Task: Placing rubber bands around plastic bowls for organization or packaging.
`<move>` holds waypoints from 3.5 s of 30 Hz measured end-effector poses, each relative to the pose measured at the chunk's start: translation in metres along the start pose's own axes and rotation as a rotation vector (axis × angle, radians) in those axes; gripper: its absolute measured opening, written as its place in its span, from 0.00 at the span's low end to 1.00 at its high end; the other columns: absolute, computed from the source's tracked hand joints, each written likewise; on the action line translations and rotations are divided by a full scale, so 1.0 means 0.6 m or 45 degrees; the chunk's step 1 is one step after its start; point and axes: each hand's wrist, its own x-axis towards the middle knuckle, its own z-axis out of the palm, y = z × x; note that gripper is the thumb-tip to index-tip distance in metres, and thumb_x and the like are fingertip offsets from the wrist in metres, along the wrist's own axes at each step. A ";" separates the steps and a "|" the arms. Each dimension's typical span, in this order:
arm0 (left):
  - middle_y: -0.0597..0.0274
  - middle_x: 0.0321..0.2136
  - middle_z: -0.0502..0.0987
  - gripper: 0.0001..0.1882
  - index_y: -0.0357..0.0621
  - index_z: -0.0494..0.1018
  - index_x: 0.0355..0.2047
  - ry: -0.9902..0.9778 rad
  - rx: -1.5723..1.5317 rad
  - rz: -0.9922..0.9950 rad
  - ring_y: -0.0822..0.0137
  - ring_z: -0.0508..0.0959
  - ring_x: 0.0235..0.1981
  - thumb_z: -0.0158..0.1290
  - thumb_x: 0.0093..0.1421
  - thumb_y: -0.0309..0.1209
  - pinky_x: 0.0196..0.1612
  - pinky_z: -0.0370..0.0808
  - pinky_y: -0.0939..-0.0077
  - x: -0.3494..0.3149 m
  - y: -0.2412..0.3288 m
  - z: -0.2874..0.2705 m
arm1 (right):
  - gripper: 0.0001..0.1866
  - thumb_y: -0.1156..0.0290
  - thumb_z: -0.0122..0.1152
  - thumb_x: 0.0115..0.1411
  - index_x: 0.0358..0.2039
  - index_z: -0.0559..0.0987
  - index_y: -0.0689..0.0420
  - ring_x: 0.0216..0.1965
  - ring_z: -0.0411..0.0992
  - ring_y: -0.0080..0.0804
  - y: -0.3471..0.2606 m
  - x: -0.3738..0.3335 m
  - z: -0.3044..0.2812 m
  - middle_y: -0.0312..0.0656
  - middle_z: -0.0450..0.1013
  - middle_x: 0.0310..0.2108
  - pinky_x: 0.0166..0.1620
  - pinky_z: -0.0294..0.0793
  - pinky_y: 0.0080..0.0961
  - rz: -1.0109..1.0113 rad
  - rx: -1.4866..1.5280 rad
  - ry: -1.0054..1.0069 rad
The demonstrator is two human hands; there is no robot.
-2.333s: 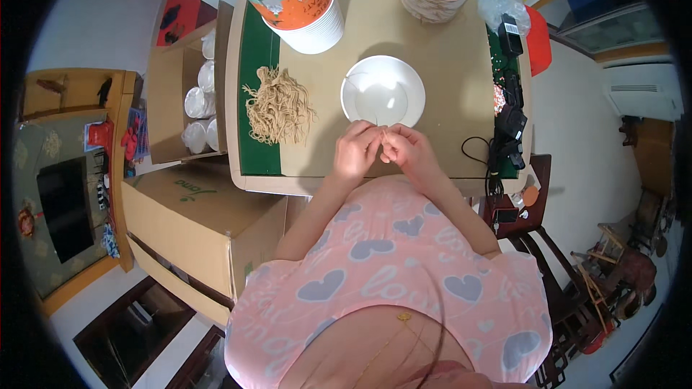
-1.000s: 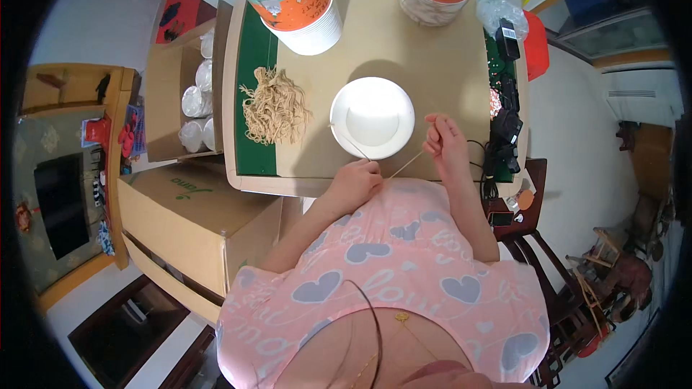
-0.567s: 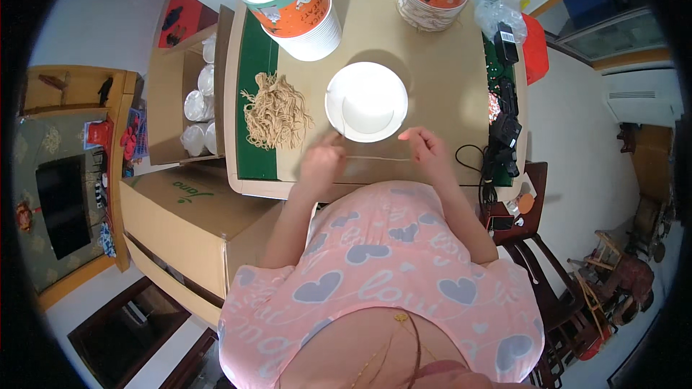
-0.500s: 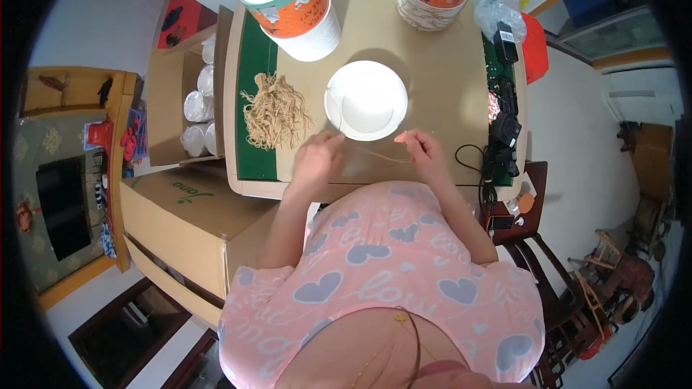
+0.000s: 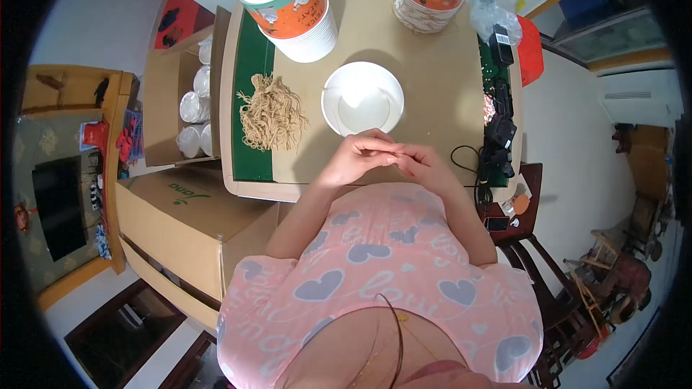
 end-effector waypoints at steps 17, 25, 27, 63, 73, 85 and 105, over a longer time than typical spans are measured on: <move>0.49 0.27 0.69 0.10 0.35 0.65 0.29 0.424 0.769 0.144 0.47 0.71 0.31 0.45 0.62 0.31 0.33 0.68 0.62 0.036 -0.018 0.018 | 0.06 0.75 0.57 0.56 0.35 0.72 0.58 0.20 0.54 0.11 0.022 0.045 0.015 0.26 0.58 0.18 0.22 0.53 0.13 -0.270 -0.373 0.588; 0.48 0.26 0.70 0.09 0.35 0.66 0.30 0.361 0.717 0.140 0.50 0.72 0.30 0.46 0.62 0.31 0.33 0.68 0.65 0.065 -0.042 0.002 | 0.05 0.73 0.55 0.59 0.35 0.75 0.59 0.22 0.59 0.11 0.031 0.063 -0.015 0.27 0.67 0.24 0.25 0.57 0.11 -0.128 -0.341 0.570; 0.49 0.26 0.71 0.09 0.35 0.66 0.31 0.363 0.591 0.089 0.54 0.72 0.28 0.46 0.62 0.31 0.33 0.69 0.67 0.070 -0.045 -0.002 | 0.05 0.73 0.55 0.59 0.35 0.75 0.58 0.22 0.59 0.12 0.021 0.066 -0.018 0.27 0.67 0.24 0.25 0.58 0.11 -0.071 -0.239 0.553; 0.64 0.22 0.72 0.04 0.40 0.70 0.25 0.313 0.256 -0.089 0.73 0.72 0.25 0.54 0.53 0.25 0.28 0.68 0.78 0.108 -0.077 -0.036 | 0.03 0.73 0.58 0.56 0.32 0.75 0.57 0.21 0.60 0.12 0.066 0.095 -0.076 0.27 0.67 0.23 0.24 0.59 0.11 0.074 0.147 0.649; 0.60 0.27 0.74 0.04 0.45 0.74 0.26 0.464 0.970 0.084 0.59 0.74 0.32 0.55 0.48 0.27 0.35 0.72 0.66 0.118 -0.097 -0.040 | 0.04 0.73 0.57 0.58 0.33 0.74 0.58 0.18 0.57 0.12 0.132 0.118 -0.094 0.27 0.64 0.21 0.19 0.54 0.11 0.183 0.404 0.652; 0.61 0.26 0.73 0.04 0.45 0.74 0.26 0.429 1.052 0.196 0.59 0.74 0.31 0.56 0.48 0.28 0.34 0.71 0.66 0.121 -0.094 -0.036 | 0.06 0.72 0.55 0.59 0.36 0.74 0.60 0.19 0.59 0.14 0.114 0.122 -0.079 0.31 0.68 0.26 0.22 0.58 0.12 0.184 0.451 0.606; 0.55 0.29 0.74 0.05 0.39 0.73 0.30 0.287 1.028 0.298 0.56 0.75 0.29 0.53 0.52 0.25 0.33 0.72 0.65 0.034 -0.059 0.001 | 0.04 0.74 0.60 0.51 0.27 0.75 0.59 0.32 0.70 0.41 0.001 0.164 -0.076 0.43 0.69 0.30 0.34 0.69 0.32 -0.348 -1.217 0.336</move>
